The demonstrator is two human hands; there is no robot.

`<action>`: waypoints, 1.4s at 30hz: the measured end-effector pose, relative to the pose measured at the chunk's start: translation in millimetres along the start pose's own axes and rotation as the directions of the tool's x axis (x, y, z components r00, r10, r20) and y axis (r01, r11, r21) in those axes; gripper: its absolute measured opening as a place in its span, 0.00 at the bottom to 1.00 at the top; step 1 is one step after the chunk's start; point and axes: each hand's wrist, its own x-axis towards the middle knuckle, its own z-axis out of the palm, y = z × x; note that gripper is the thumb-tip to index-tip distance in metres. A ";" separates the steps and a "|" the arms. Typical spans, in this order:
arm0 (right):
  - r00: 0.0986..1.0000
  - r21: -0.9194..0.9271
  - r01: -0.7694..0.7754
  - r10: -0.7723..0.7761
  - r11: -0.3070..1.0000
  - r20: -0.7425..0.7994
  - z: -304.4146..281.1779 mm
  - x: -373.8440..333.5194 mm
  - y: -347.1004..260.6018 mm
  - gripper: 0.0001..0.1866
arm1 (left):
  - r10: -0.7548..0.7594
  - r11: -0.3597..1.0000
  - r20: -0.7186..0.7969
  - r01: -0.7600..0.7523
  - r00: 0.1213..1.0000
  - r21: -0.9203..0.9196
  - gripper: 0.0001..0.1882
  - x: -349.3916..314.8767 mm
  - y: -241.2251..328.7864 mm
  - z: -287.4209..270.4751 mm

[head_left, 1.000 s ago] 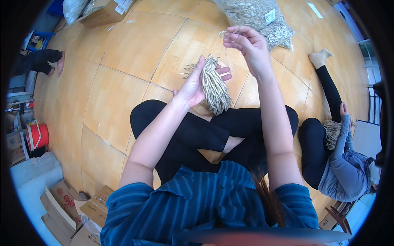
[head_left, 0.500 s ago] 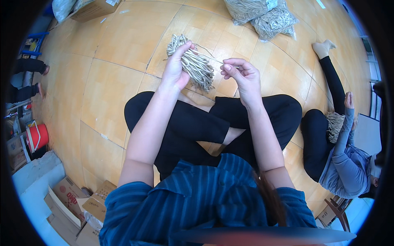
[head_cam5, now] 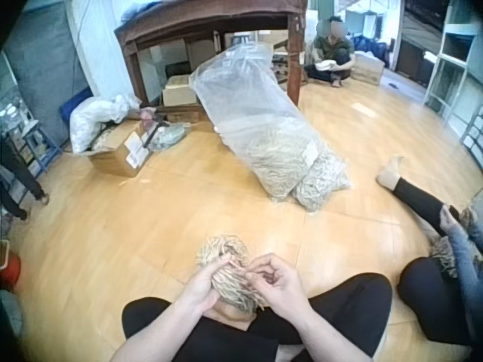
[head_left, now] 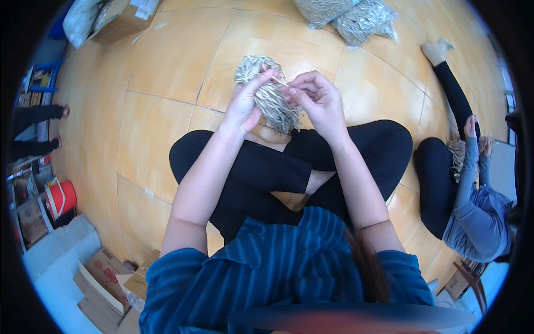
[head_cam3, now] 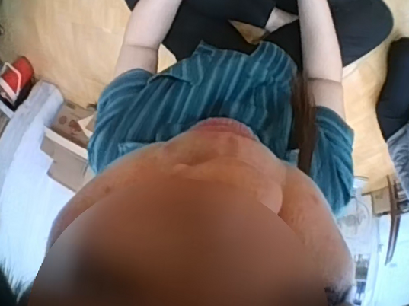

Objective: The person sits on the floor and ties a bundle of light-colored cords using a thin string. They wrap the string around the bundle and tie a knot to secure it. Another person is visible in the background performing a similar task.

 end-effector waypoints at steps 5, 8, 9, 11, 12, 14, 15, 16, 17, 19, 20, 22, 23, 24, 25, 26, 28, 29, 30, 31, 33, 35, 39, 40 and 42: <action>0.948 -0.056 -0.316 0.318 0.947 0.031 -10.3 -9.6 3.6 0.21 | 0.080 0.992 -0.062 -0.073 0.995 0.102 0.16 3.9 -11.6 -10.5; 0.883 0.127 -0.465 0.450 0.876 0.133 -11.6 -15.4 7.5 0.21 | 0.000 0.975 -0.115 0.026 0.993 0.222 0.21 -1.9 -10.1 -11.1; 0.891 0.198 -0.451 0.429 0.870 0.145 -13.7 -14.3 8.5 0.16 | 0.022 0.958 -0.049 -0.007 0.999 0.288 0.23 -0.6 -10.3 -10.8; 0.871 0.154 -0.478 0.444 0.865 0.210 -14.6 -17.1 5.7 0.13 | -0.043 0.947 -0.113 0.076 0.993 0.312 0.23 -6.0 -7.2 -10.4; 0.885 0.147 -0.439 0.397 0.887 0.244 -20.9 -16.8 4.2 0.12 | -0.052 0.936 -0.013 0.053 0.999 0.347 0.23 -3.1 -9.2 -10.8; 0.896 0.017 -0.371 0.354 0.928 0.267 -36.3 -13.2 -2.3 0.10 | -0.057 0.949 -0.072 0.077 0.996 0.307 0.22 -0.6 -13.3 -11.9; 0.909 -0.074 -0.303 0.312 0.950 0.276 -45.3 -11.0 -5.7 0.10 | -0.057 0.962 -0.026 0.062 0.998 0.265 0.22 -1.6 -14.8 -13.9; 0.922 -0.176 -0.232 0.274 0.957 0.274 -59.8 -7.4 -9.0 0.10 | -0.056 0.950 -0.146 0.098 0.988 0.296 0.21 4.2 -17.7 -14.2; 0.956 -0.321 -0.080 0.163 0.944 0.243 -72.1 -6.3 -12.1 0.09 | -0.048 0.948 -0.193 0.106 0.980 0.301 0.21 6.2 -18.8 -15.6; 0.969 -0.580 0.223 -0.116 0.784 0.216 -97.3 -0.9 -14.5 0.09 | -0.040 0.945 -0.225 0.110 0.974 0.308 0.21 9.9 -16.2 -19.6; 0.994 -0.478 0.071 -0.020 0.875 0.110 -112.1 1.0 -15.0 0.09 | -0.037 0.946 -0.226 0.107 0.973 0.305 0.20 12.0 -14.4 -20.5; 0.986 -0.194 -0.169 0.163 0.966 -0.047 -138.0 4.1 -13.0 0.10 | -0.029 0.956 -0.283 0.109 0.959 0.271 0.19 14.1 -11.9 -21.3; 0.990 -0.195 -0.123 0.108 0.973 -0.088 -147.1 6.5 -11.4 0.09 | -0.047 0.964 -0.252 0.111 0.966 0.243 0.19 16.0 -12.8 -20.4; 0.987 -0.206 -0.108 0.081 0.973 -0.138 -151.0 9.7 -9.7 0.09 | -0.054 0.969 -0.269 0.115 0.962 0.217 0.18 14.8 -13.9 -18.4; 0.975 -0.226 -0.150 0.105 0.963 -0.198 -153.5 11.9 -7.7 0.09 | -0.080 0.976 -0.301 0.135 0.950 0.169 0.18 15.0 -18.6 -14.8; 0.988 -0.161 -0.084 0.061 0.983 -0.143 -152.6 14.3 -6.1 0.09 | -0.120 0.974 -0.260 0.165 0.958 0.157 0.16 13.9 -21.9 -10.2; 0.997 -0.045 -0.065 0.063 0.997 -0.050 -145.8 16.0 -3.3 0.10 | -0.136 0.974 -0.190 0.167 0.972 0.155 0.17 16.5 -35.3 3.8; 0.998 -0.048 -0.060 0.061 0.997 0.015 -141.5 14.5 -1.8 0.10 | -0.149 0.974 -0.183 0.176 0.972 0.142 0.17 18.0 -40.5 12.1; 0.995 -0.050 -0.055 0.059 0.997 0.083 -136.7 12.4 -0.8 0.10 | -0.153 0.973 -0.209 0.184 0.966 0.139 0.17 20.6 -50.6 20.8; 0.986 -0.050 -0.058 0.065 0.997 0.152 -132.5 10.1 0.1 0.10 | -0.162 0.975 -0.137 0.179 0.977 0.129 0.19 24.1 -58.3 29.6; 0.982 -0.250 0.027 0.021 0.968 0.190 -126.5 5.3 1.5 0.10 | -0.169 0.980 -0.098 0.177 0.981 0.088 0.22 32.0 -74.5 46.0; 0.982 -0.403 0.080 -0.004 0.911 0.187 -122.9 3.2 1.9 0.11 | -0.117 0.958 -0.148 0.151 0.982 0.243 0.21 36.1 -79.8 58.9; 0.990 -0.487 0.076 -0.010 0.870 0.138 -118.7 4.7 2.3 0.14 | -0.059 0.919 -0.194 0.129 0.979 0.372 0.24 40.1 -77.2 71.5; 0.992 -0.497 0.033 0.033 0.867 0.123 -118.2 5.8 2.6 0.15 | -0.053 0.905 -0.184 0.125 0.981 0.406 0.25 40.6 -75.5 72.0; 0.998 -0.410 0.051 -0.035 0.910 0.047 -116.8 7.9 3.1 0.15 | -0.035 0.919 -0.224 0.119 0.974 0.375 0.24 40.1 -72.7 70.9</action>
